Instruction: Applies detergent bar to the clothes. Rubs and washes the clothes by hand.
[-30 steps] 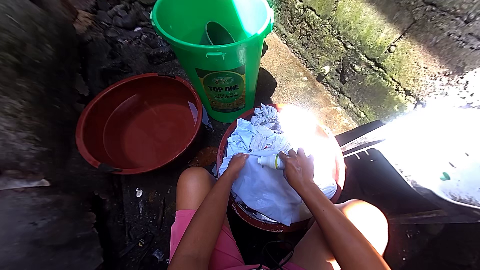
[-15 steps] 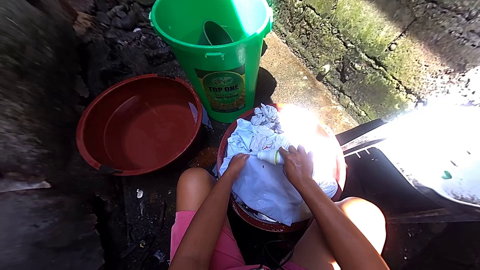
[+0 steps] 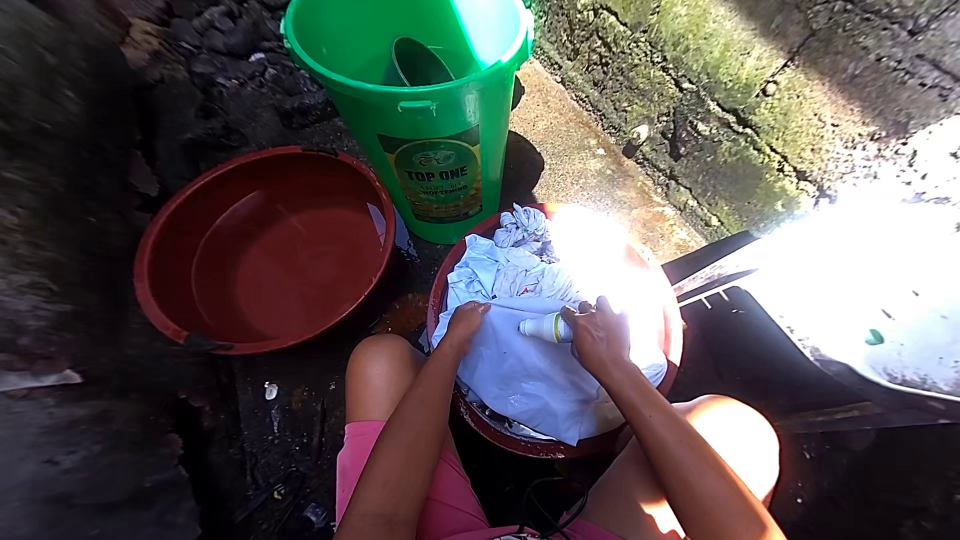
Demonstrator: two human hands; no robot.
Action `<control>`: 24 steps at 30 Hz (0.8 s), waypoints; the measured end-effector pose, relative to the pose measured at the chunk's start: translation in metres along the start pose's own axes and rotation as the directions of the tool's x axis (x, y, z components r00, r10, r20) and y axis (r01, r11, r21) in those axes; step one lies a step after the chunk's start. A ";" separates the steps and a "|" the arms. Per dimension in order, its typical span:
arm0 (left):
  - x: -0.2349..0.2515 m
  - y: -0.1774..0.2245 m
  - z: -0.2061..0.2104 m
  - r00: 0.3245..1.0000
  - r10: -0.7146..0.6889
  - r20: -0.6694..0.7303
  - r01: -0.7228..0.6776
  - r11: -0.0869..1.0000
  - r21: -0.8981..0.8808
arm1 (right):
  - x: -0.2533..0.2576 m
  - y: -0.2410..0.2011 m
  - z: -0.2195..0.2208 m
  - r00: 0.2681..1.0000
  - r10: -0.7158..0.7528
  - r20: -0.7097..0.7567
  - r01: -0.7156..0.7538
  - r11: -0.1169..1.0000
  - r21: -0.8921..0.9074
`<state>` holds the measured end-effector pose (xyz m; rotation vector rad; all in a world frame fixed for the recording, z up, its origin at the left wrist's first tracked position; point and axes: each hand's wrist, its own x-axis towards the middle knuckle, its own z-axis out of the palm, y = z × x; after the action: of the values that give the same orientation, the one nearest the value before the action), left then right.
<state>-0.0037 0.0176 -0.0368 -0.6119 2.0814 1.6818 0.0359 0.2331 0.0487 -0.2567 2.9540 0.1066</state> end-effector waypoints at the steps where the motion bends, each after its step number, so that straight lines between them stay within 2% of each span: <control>1: 0.001 0.000 -0.001 0.999 0.003 -0.034 -0.003 1.000 0.002 | -0.001 0.002 0.000 1.000 0.008 0.009 -0.008 1.000 -0.004; 7: 0.007 0.000 -0.009 0.965 -0.011 -0.262 -0.016 0.995 -0.099 | -0.009 0.018 -0.003 0.992 0.084 0.091 -0.082 0.996 -0.032; 13: 0.006 0.002 -0.006 0.962 -0.030 -0.272 -0.002 0.993 -0.117 | -0.022 0.018 -0.002 0.974 0.048 0.221 -0.029 0.996 -0.089; 18: 0.006 0.010 -0.006 0.965 -0.044 -0.259 0.004 0.989 -0.151 | -0.031 0.022 -0.004 0.972 0.030 0.232 -0.017 0.998 -0.058; 24: 0.007 0.012 -0.008 0.915 -0.056 -0.399 -0.030 0.978 -0.208 | -0.043 0.024 -0.009 0.945 0.029 0.326 0.000 0.996 -0.088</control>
<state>-0.0166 0.0114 -0.0298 -1.1230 2.1691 1.9126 0.0714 0.2627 0.0664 -0.2062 2.6241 0.2542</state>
